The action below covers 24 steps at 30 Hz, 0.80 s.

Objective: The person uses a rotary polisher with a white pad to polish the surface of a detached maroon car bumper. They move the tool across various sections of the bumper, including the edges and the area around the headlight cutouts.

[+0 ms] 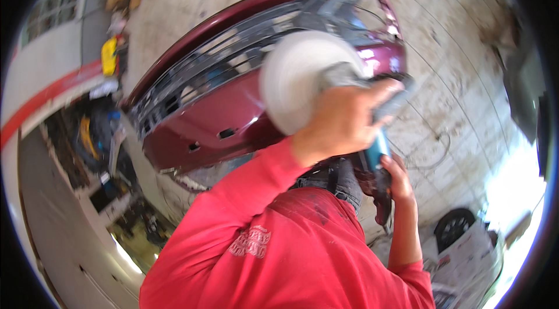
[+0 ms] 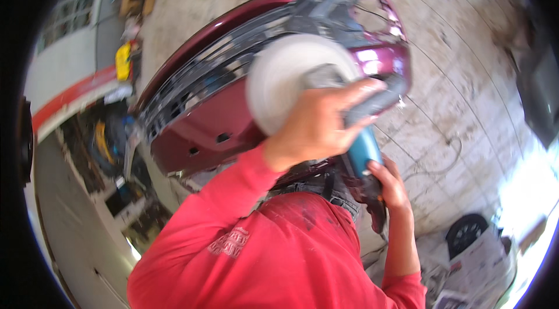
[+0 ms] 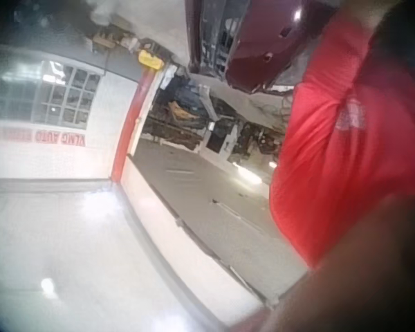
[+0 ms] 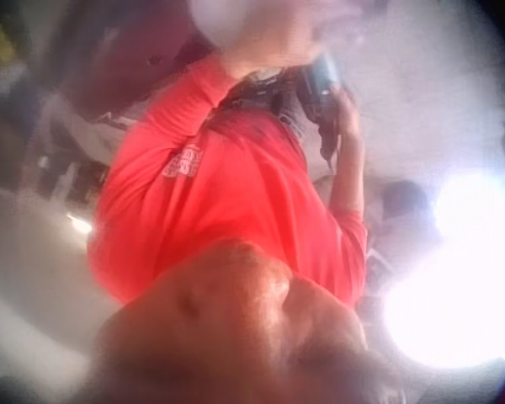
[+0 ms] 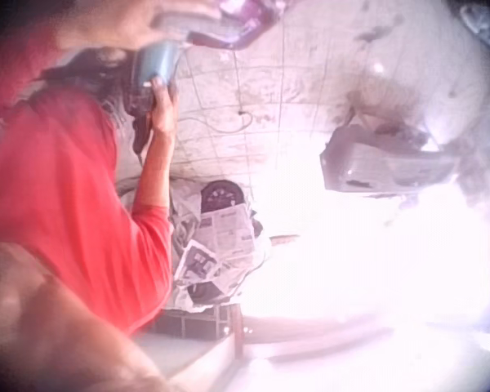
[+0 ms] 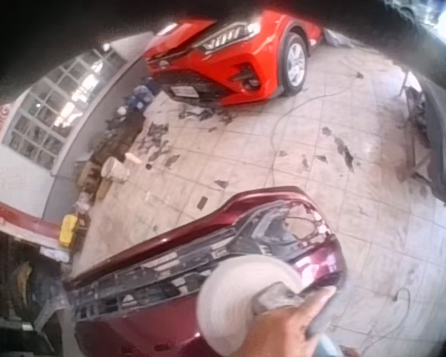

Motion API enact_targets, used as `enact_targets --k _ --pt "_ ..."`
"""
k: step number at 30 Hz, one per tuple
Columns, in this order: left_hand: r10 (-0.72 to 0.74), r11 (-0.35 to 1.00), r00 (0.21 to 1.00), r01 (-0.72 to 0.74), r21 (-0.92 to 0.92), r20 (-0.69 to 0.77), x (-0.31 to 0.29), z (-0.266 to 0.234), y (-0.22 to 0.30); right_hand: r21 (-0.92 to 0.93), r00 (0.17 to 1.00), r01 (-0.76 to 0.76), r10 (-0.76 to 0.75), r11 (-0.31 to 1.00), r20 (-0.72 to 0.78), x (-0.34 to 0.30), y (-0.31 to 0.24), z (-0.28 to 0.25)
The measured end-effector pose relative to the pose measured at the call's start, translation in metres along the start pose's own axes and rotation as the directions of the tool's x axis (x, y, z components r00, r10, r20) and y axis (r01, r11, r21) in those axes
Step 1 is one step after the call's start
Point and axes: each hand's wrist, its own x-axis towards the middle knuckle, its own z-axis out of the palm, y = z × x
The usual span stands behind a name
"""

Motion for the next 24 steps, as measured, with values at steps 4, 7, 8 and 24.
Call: enact_targets --k 4,7,8,24 --pt "0.066 0.997 0.997 -0.065 0.029 -0.029 0.002 0.021 -0.002 0.214 0.994 0.009 0.014 0.977 -0.106 0.009 0.052 -0.037" --pt "0.012 1.000 0.999 -0.011 0.017 -0.042 -0.025 0.012 -0.004 0.429 0.996 -0.079 0.056 0.900 0.067 0.049 0.072 -0.065" --pt "0.022 1.000 0.997 -0.021 0.018 -0.067 -0.032 0.010 -0.005 0.265 0.997 -0.016 0.037 0.964 -0.073 0.080 0.090 -0.090" --pt "0.094 0.978 0.942 -0.027 0.206 -0.322 -0.120 -0.070 0.028 0.518 0.974 0.209 -0.128 0.829 -0.188 0.272 0.033 -0.084"
